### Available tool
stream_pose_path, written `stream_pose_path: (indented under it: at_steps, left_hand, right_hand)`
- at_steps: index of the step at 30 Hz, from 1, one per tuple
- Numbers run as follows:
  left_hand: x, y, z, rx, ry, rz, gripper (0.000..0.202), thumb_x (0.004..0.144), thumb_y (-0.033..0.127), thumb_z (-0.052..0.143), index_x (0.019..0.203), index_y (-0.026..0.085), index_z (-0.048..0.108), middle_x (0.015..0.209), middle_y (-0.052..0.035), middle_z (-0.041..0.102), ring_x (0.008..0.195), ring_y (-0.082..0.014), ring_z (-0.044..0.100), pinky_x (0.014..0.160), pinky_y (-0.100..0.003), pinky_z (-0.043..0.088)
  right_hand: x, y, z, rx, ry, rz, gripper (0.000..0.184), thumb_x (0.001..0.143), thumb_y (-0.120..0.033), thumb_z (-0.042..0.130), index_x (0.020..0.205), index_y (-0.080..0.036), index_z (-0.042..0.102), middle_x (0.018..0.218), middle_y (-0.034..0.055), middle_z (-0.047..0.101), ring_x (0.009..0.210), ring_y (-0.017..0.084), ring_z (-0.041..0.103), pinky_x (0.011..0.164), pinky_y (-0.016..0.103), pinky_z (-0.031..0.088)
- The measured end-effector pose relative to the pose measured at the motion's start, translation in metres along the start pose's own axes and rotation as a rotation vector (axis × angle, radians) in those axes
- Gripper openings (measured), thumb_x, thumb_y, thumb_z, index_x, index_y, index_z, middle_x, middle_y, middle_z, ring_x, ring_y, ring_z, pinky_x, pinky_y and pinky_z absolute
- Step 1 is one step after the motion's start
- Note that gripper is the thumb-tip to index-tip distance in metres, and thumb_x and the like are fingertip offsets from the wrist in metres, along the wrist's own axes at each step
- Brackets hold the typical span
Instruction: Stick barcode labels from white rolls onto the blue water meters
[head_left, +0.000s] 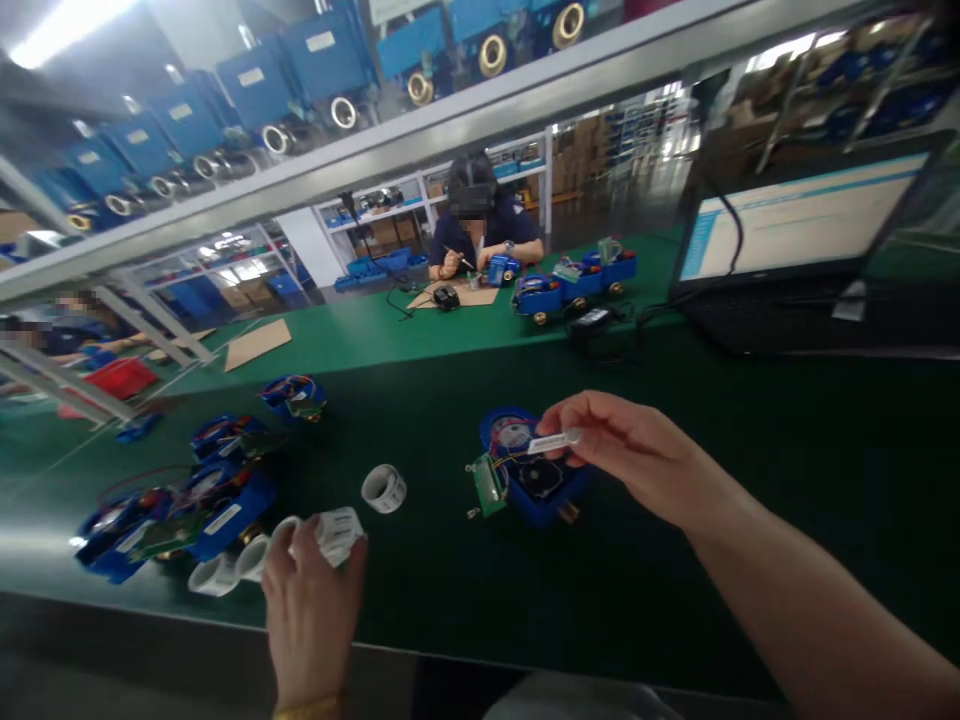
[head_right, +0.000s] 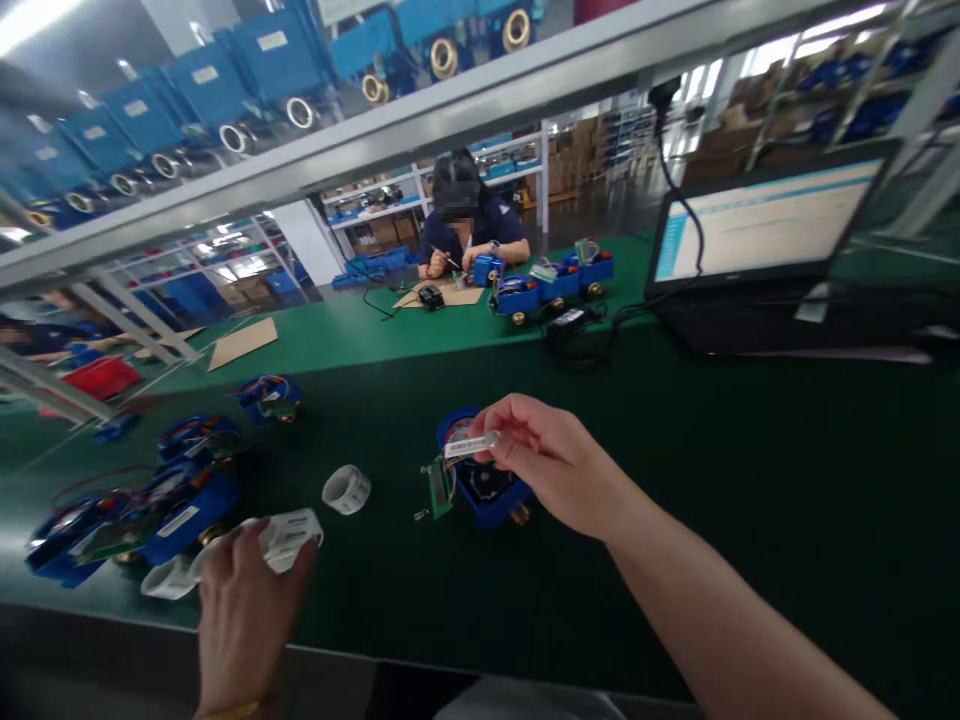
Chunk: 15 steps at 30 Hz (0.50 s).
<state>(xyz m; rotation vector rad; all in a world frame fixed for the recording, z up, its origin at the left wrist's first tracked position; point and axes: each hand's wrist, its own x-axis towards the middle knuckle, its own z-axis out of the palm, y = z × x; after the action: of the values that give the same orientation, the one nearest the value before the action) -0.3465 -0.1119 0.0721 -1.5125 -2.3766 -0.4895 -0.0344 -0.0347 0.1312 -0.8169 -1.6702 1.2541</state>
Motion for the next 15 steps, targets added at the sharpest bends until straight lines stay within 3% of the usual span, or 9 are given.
stream_pose_path:
  at_steps: [2,3,5,7,10,12,15]
  left_hand:
    - [-0.004,0.020,-0.009,-0.130,0.083,0.033,0.051,0.078,0.046,0.044,0.116,0.012,0.046,0.123,-0.0184,0.042,0.117,-0.0377,0.039,0.091,-0.053,0.038]
    - [-0.008,0.031,-0.010,-0.232,0.064,0.037,0.048,0.077,0.047,0.045,0.113,0.015,0.049,0.119,-0.0167,0.046,0.113,-0.0364,0.043,0.089,-0.053,0.040]
    - [-0.019,0.058,-0.006,-0.521,-0.152,0.004,0.047,0.074,0.051,0.051,0.106,0.017,0.051,0.107,-0.0131,0.055,0.100,-0.0321,0.053,0.080,-0.049,0.046]
    - [-0.031,0.086,0.006,-0.888,-0.522,-0.106,0.051,0.069,0.054,0.057,0.103,0.016,0.052,0.098,-0.0113,0.060,0.088,-0.0263,0.059,0.074,-0.042,0.051]
    - [-0.045,0.123,0.028,-1.348,-0.989,-0.442,0.048,0.073,0.051,0.058,0.098,0.010,0.053,0.091,-0.0133,0.064,0.080,-0.0201,0.063,0.073,-0.035,0.052]
    - [-0.047,0.141,0.037,-1.500,-1.114,-0.660,0.038,0.079,0.044,0.054,0.093,0.008,0.054,0.086,-0.0140,0.065,0.074,-0.0186,0.064,0.070,-0.032,0.052]
    - [-0.045,0.158,0.040,-1.606,-1.106,-0.778,0.029,0.084,0.035,0.050,0.088,0.008,0.056,0.079,-0.0123,0.065,0.069,-0.0177,0.064,0.067,-0.030,0.053]
  right_hand:
    - [-0.020,0.011,-0.015,-0.066,0.077,0.020,0.010,0.088,-0.025,0.047,0.083,-0.017,0.051,0.094,0.0068,0.056,0.080,0.018,0.055,0.063,0.024,0.046]
    - [-0.029,0.017,-0.020,-0.094,0.102,0.036,0.010,0.088,-0.024,0.046,0.083,-0.017,0.050,0.094,0.0068,0.056,0.082,0.018,0.054,0.064,0.025,0.046]
    - [-0.046,0.032,-0.025,-0.174,0.135,0.066,0.010,0.088,-0.023,0.043,0.082,-0.017,0.050,0.099,0.0073,0.054,0.086,0.019,0.054,0.067,0.026,0.046]
    - [-0.056,0.047,-0.024,-0.295,0.169,0.065,0.010,0.087,-0.020,0.042,0.081,-0.018,0.050,0.108,0.0086,0.050,0.094,0.020,0.053,0.070,0.028,0.047]
    - [-0.060,0.063,-0.016,-0.424,0.199,-0.002,0.011,0.085,-0.015,0.043,0.080,-0.018,0.051,0.120,0.0099,0.044,0.110,0.023,0.045,0.078,0.032,0.045]
    - [-0.056,0.068,-0.011,-0.446,0.204,-0.052,0.011,0.084,-0.012,0.044,0.079,-0.018,0.051,0.123,0.0099,0.042,0.117,0.024,0.039,0.084,0.034,0.042]
    - [-0.050,0.071,-0.008,-0.457,0.219,-0.096,0.011,0.081,-0.009,0.045,0.079,-0.018,0.051,0.125,0.0099,0.041,0.118,0.025,0.039,0.087,0.037,0.041]
